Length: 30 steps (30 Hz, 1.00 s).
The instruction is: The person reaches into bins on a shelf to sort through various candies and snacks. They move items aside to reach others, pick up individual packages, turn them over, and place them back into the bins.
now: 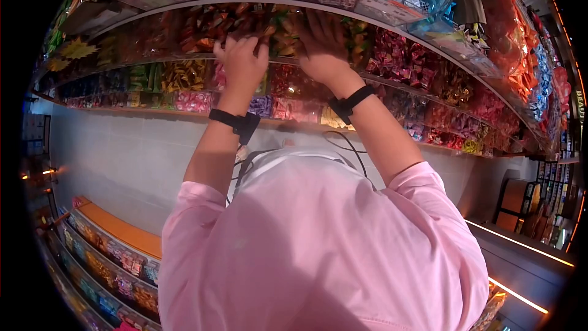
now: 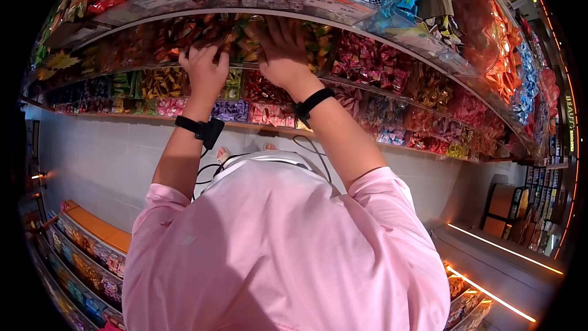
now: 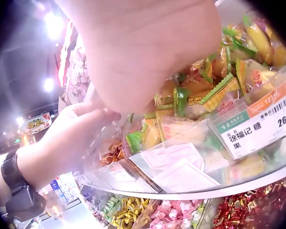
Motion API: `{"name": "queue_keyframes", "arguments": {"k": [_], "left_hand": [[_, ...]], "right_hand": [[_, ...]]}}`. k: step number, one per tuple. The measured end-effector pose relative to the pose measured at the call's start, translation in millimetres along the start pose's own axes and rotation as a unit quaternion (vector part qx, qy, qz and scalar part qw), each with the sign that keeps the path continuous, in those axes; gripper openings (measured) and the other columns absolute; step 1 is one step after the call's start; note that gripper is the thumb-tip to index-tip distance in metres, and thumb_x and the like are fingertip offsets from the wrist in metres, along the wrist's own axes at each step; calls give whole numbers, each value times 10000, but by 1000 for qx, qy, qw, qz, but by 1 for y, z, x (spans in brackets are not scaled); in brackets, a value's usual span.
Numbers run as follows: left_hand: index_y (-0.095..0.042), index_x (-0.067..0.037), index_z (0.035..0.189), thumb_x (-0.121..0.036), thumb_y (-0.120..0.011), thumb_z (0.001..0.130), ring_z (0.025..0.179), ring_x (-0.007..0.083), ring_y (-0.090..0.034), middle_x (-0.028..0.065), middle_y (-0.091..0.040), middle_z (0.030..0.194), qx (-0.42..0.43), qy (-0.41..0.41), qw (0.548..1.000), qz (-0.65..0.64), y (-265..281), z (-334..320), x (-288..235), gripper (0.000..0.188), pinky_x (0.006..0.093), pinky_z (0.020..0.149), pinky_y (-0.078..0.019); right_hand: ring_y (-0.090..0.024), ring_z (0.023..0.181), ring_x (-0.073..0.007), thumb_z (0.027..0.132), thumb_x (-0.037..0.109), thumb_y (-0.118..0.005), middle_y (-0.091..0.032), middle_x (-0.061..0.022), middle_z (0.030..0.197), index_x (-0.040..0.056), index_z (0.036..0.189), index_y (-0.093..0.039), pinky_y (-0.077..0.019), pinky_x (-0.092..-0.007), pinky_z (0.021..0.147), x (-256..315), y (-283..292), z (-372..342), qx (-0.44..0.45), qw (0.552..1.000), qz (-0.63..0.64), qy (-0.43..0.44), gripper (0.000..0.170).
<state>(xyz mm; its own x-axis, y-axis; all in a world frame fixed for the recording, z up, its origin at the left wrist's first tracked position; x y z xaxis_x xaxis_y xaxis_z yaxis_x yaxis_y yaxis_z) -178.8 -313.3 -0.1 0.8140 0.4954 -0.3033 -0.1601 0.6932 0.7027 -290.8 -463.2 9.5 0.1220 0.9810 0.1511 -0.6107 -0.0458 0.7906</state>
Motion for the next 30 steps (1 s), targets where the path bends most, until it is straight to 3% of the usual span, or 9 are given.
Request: {"name": "queue_keyframes", "arguments": {"k": [5, 8, 14, 17, 20, 23, 25, 28, 30], "left_hand": [[-816, -199, 1115, -229, -764, 906, 1170, 340, -649, 68, -774, 1092, -96, -67, 993, -20, -5, 42, -19, 218, 599, 1108, -330], [-806, -260, 1150, -273, -737, 933, 1204, 377, -643, 101, -758, 1163, -77, -73, 992, 67, -24, 73, -13, 229, 650, 1103, -341], [-738, -262, 1302, -306, -622, 995, 1310, 419, -580, 155, -705, 1298, 197, -39, 972, 124, -55, 87, -10, 331, 725, 1113, -314], [-694, -231, 1357, -268, -607, 988, 1318, 445, -563, 154, -675, 1359, 235, -34, 971, 35, -75, 83, 5, 381, 737, 1110, -309], [-659, -195, 1394, -213, -601, 985, 1315, 451, -552, 178, -654, 1373, 188, -66, 980, -2, -43, 76, -8, 413, 679, 1133, -321], [-634, -129, 1415, -158, -600, 977, 1306, 439, -547, 203, -644, 1362, 65, -72, 970, -223, 5, 54, -12, 440, 589, 1142, -355], [-614, -73, 1433, -114, -587, 978, 1281, 446, -554, 223, -639, 1356, 113, -4, 977, -180, -1, 3, 9, 457, 525, 1117, -399], [-656, -36, 1349, -116, -597, 992, 1279, 392, -593, 215, -653, 1334, 95, -44, 976, -189, 40, -53, 8, 371, 479, 1121, -421], [-672, -40, 1316, -97, -640, 983, 1196, 347, -643, 191, -670, 1300, 135, 26, 967, -216, 52, -93, 29, 339, 432, 1056, -474]], "right_hand": [[-339, 1561, -386, 916, 232, -629, -404, -171, 1674, 195, 1593, -493, -215, -648, 1267, 4, 7, 1, 9, 1000, 19, -20, 691], [-314, 1574, -385, 934, 265, -626, -384, -179, 1683, 176, 1607, -467, -205, -655, 1266, 4, 11, -3, 12, 999, 17, -31, 698], [-208, 1618, -382, 963, 317, -618, -296, -190, 1722, 129, 1613, -438, -133, -670, 1273, -14, 6, -29, 55, 997, 17, -44, 700], [-183, 1624, -393, 969, 325, -612, -278, -194, 1728, 115, 1600, -447, -115, -674, 1272, -23, 5, -36, 65, 996, 36, -53, 685], [-192, 1614, -420, 980, 331, -604, -285, -203, 1722, 99, 1589, -453, -120, -670, 1271, -21, 18, -30, 70, 994, 48, -62, 669], [-212, 1598, -446, 1001, 323, -595, -299, -218, 1708, 82, 1582, -454, -135, -646, 1274, -3, 39, -29, 63, 995, 61, -56, 644], [-232, 1585, -458, 1015, 302, -594, -322, -234, 1689, 63, 1569, -463, -157, -628, 1272, 6, 56, -37, 41, 994, 90, -46, 617], [-303, 1545, -484, 1021, 240, -606, -431, -251, 1605, 15, 1507, -510, -208, -592, 1262, 7, 55, -71, 98, 971, 185, -114, 544], [-500, 1391, -455, 983, 154, -654, -578, -222, 1453, 22, 1362, -619, -356, -557, 1186, 25, 62, -77, 44, 975, 213, -45, 402]]}}
Point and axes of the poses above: each hand's wrist, its own z-axis towards the middle knuckle, its own y-axis out of the back of the hand, x = y × z, the point moved 7 cm from there along z, towards the middle knuckle
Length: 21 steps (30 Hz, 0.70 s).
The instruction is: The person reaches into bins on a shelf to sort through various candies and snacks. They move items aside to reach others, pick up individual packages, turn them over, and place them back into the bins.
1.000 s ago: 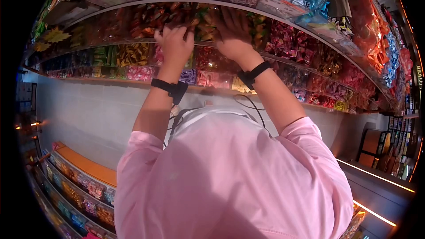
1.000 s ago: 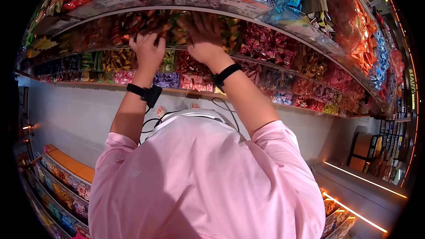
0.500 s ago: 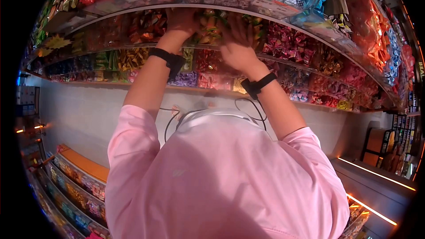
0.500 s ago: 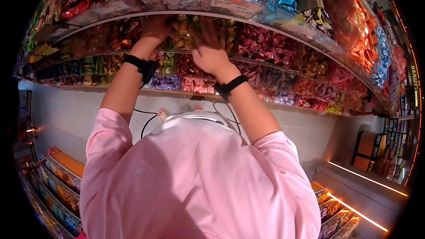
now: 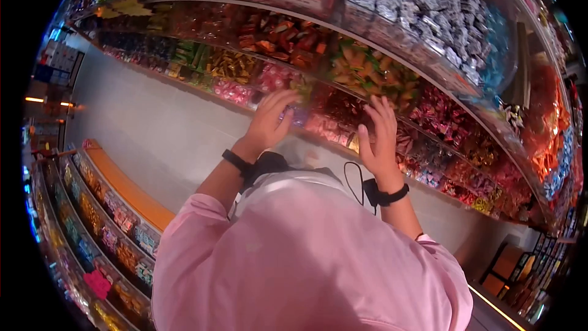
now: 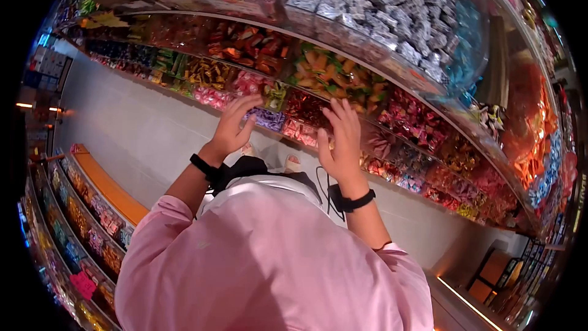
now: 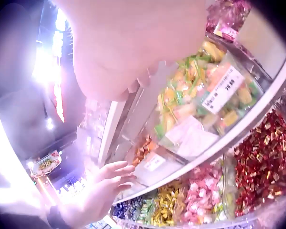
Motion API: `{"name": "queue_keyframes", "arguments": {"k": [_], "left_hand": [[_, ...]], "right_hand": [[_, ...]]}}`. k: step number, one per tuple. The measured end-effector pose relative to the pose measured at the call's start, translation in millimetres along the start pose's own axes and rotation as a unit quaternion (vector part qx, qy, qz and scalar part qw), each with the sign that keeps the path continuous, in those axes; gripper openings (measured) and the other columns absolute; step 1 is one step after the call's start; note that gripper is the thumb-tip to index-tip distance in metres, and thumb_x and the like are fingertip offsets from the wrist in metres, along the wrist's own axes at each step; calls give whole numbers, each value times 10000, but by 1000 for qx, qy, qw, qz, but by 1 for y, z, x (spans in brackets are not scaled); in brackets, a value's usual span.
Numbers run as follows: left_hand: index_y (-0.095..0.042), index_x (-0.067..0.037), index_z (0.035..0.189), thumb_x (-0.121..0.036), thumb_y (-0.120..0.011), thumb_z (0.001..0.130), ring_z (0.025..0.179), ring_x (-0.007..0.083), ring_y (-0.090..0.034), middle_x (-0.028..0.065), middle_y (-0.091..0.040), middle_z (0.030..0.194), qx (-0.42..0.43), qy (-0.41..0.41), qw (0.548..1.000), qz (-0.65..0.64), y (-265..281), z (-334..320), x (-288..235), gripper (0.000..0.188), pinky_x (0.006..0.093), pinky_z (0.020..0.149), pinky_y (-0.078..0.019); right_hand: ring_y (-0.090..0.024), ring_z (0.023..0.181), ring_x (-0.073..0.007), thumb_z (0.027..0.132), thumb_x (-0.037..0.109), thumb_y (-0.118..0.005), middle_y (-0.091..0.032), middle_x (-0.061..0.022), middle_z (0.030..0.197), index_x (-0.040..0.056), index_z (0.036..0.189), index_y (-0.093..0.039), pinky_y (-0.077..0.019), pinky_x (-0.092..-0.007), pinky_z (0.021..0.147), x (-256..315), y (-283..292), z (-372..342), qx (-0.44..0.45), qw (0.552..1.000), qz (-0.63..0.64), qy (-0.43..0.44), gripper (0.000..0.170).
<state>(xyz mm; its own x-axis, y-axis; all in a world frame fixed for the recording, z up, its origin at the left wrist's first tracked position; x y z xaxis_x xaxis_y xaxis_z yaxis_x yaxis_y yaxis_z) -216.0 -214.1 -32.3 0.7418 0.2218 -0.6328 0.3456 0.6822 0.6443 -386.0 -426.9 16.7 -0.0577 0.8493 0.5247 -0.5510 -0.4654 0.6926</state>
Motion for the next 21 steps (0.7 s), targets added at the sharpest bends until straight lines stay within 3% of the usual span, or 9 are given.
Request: {"name": "queue_keyframes", "arguments": {"k": [5, 8, 11, 12, 14, 15, 17, 18, 21], "left_hand": [[-721, -38, 1107, -66, -770, 922, 870, 240, -709, 99, -745, 1029, 65, 161, 983, -66, 37, -52, 38, 193, 343, 822, -549], [-685, -47, 929, -68, -803, 882, 778, 229, -689, 57, -738, 881, 23, 117, 986, -113, 70, -44, 36, 129, 348, 769, -545], [-646, -76, 865, -48, -813, 850, 782, 241, -685, 62, -730, 876, 72, -107, 992, 13, 135, -22, -17, 170, 361, 736, -536], [-631, -87, 749, -109, -813, 807, 748, 284, -662, 84, -698, 839, 12, -146, 989, -30, 182, -9, -56, 193, 395, 711, -538], [-576, -91, 890, -161, -679, 933, 742, 272, -626, 55, -666, 895, -148, -289, 945, -42, 284, -35, -100, 132, 474, 710, -509], [-598, -87, 921, -195, -629, 997, 881, 276, -657, 71, -683, 965, -298, -412, 860, -40, 336, -43, -129, 136, 423, 716, -548], [-643, -78, 982, -263, -530, 1123, 1160, 285, -719, 103, -716, 1104, -574, -565, 591, -34, 416, -76, -153, 258, 323, 727, -627], [-590, 17, 1231, -216, -489, 1083, 1266, 343, -606, 217, -615, 1315, -453, -574, 681, -40, 442, -92, -162, 294, 500, 1100, -485], [-594, 14, 1229, -219, -490, 1083, 1260, 338, -609, 211, -619, 1306, -356, -611, 707, -11, 468, -111, -144, 294, 498, 1100, -485]], "right_hand": [[-677, 1107, -361, 888, 60, -752, -711, -152, 1181, 47, 1069, -737, -539, -459, 965, 35, -39, -3, 54, 992, 108, 46, 181], [-688, 1074, -343, 876, 64, -769, -718, -129, 1133, 45, 988, -736, -555, -428, 918, 60, -71, 18, 95, 987, 110, 62, 119], [-681, 1005, -334, 859, 97, -790, -717, -110, 1099, 47, 911, -712, -551, -436, 865, 106, -98, 51, 120, 983, 88, 111, 106], [-681, 993, -333, 860, 114, -792, -717, -109, 1094, 52, 891, -708, -550, -438, 857, 120, -109, 60, 115, 984, 80, 112, 108], [-679, 968, -330, 861, 146, -797, -718, -107, 1083, 62, 851, -701, -549, -442, 841, 145, -129, 68, 113, 987, 52, 102, 128], [-674, 946, -322, 869, 163, -791, -705, -102, 1048, 61, 860, -695, -537, -435, 823, 159, -141, 72, 79, 989, 73, 106, 141], [-667, 934, -316, 890, 177, -769, -691, -96, 1013, 63, 876, -693, -525, -432, 814, 184, -178, 72, 71, 989, 90, 89, 138], [-665, 945, -318, 903, 174, -753, -689, -95, 1012, 66, 884, -697, -525, -435, 822, 194, -195, 71, 98, 989, 90, 71, 123], [-662, 979, -323, 925, 163, -721, -684, -94, 1003, 68, 933, -712, -531, -444, 853, 239, -221, 78, 107, 984, 120, 72, 96]]}}
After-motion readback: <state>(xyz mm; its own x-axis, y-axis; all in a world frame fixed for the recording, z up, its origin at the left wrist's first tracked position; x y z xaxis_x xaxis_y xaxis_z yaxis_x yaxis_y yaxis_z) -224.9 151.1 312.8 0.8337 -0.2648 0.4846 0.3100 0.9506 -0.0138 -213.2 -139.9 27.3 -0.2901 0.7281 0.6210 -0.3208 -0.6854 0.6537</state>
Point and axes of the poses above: each hand's wrist, its own z-axis towards the middle knuckle, its own y-axis out of the back of the hand, x = y × z, the point moved 7 cm from there along z, towards the middle knuckle
